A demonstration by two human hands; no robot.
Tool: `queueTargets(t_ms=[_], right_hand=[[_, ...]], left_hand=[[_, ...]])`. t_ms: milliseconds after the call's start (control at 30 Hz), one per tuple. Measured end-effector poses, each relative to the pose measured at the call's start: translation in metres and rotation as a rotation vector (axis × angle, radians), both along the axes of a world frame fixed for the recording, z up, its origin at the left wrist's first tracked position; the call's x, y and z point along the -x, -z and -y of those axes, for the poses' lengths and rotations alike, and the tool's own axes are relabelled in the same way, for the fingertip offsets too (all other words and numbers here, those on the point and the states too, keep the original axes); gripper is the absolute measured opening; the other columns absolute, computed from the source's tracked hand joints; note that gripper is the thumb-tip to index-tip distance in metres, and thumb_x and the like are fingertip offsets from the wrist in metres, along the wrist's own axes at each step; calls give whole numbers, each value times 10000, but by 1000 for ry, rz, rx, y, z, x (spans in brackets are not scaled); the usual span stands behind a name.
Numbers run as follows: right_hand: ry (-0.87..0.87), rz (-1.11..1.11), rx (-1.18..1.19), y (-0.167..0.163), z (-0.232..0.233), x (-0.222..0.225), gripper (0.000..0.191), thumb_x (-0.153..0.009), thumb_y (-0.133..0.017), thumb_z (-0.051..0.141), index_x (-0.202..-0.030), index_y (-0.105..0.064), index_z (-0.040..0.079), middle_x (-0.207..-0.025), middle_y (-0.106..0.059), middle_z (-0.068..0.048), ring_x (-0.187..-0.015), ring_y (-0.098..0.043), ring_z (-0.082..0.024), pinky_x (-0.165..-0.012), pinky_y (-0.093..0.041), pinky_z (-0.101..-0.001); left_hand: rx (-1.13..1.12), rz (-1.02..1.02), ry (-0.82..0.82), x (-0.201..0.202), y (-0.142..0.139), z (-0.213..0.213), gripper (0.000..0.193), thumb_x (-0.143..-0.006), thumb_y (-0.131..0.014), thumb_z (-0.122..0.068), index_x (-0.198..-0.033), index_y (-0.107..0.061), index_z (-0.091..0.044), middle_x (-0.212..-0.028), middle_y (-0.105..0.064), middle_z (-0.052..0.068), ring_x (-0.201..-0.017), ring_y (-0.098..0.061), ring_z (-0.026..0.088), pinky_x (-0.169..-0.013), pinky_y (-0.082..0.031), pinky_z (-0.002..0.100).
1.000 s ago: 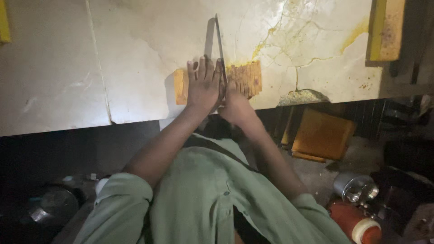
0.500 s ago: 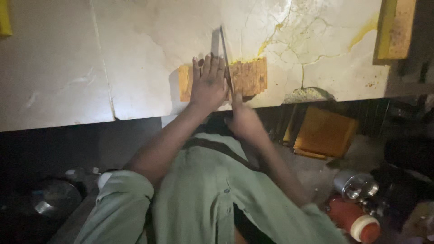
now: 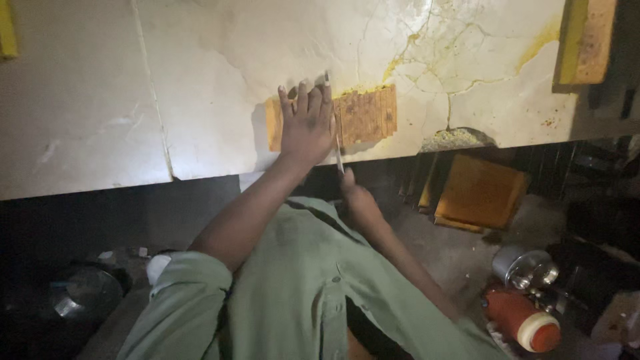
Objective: The person cuts a slab of honeycomb into slices with a long knife on a tiled counter, holding the honeycomb steady with one hand while slicing, repositioning the block between cuts, and finally placing the cut honeycomb piece onto a sheet of newspaper.
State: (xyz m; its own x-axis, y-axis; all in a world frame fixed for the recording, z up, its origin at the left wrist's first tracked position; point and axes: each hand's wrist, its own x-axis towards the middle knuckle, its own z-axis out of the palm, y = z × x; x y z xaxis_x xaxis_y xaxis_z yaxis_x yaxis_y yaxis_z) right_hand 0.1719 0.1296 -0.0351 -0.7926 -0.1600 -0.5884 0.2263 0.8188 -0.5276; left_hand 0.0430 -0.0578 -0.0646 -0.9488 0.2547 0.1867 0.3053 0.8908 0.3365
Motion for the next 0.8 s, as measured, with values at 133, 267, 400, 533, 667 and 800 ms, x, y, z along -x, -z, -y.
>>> queueTargets(t_ms=[133,267,400,533,667,800], right_hand=[[-140,-182,-65,3,28,66,797,-756,-748,128,-1398,-332,-95,-939,-684,-326,-901,-669,-506,-765,-536,-552],[-145,-182,-49,-40,54,109,579,-742,-707,86,-1253,-479,-65,-932,-702,-305,-940,-700,-478,-796,-570,-524],[-119,20,-112,-89,50,63,432,-868,-595,123,-1229,-447,-63,-911,-687,-322,-926,-693,-502,-776,-553,-531],[-75,146,-26,-63,17,-4,303,-1064,-453,230,-1205,-473,-38,-902,-679,-331,-900,-671,-534,-765,-522,-543],[-142,28,-76,7,14,9,762,-840,-678,143,-1427,-248,-83,-895,-678,-326,-856,-658,-533,-732,-522,-565],[-173,-220,-9,3,31,70,807,-758,-782,111,-1370,-293,-82,-921,-679,-326,-867,-671,-510,-725,-540,-553]], left_hand=[[-40,-1,1,1,0,3,652,-1000,-550,-284,-1533,-416,67,-1514,-476,257,-1497,-365,411,-1241,-155,682],[-60,20,13,0,-6,9,693,-969,-549,-299,-1554,-418,50,-1525,-452,274,-1509,-324,442,-1217,-150,708],[33,63,-5,-2,-9,11,681,-969,-544,-322,-1546,-407,12,-1477,-477,248,-1454,-342,452,-1131,-115,813],[63,96,-3,0,-2,9,703,-976,-539,-333,-1568,-377,11,-1424,-494,234,-1454,-357,450,-1140,-107,807],[51,127,-16,-1,6,7,716,-972,-530,-344,-1561,-372,33,-1460,-478,236,-1476,-354,422,-1181,-99,769],[-6,24,-7,-3,5,14,682,-1036,-506,-334,-1584,-368,48,-1581,-427,254,-1542,-335,401,-1248,-106,709]])
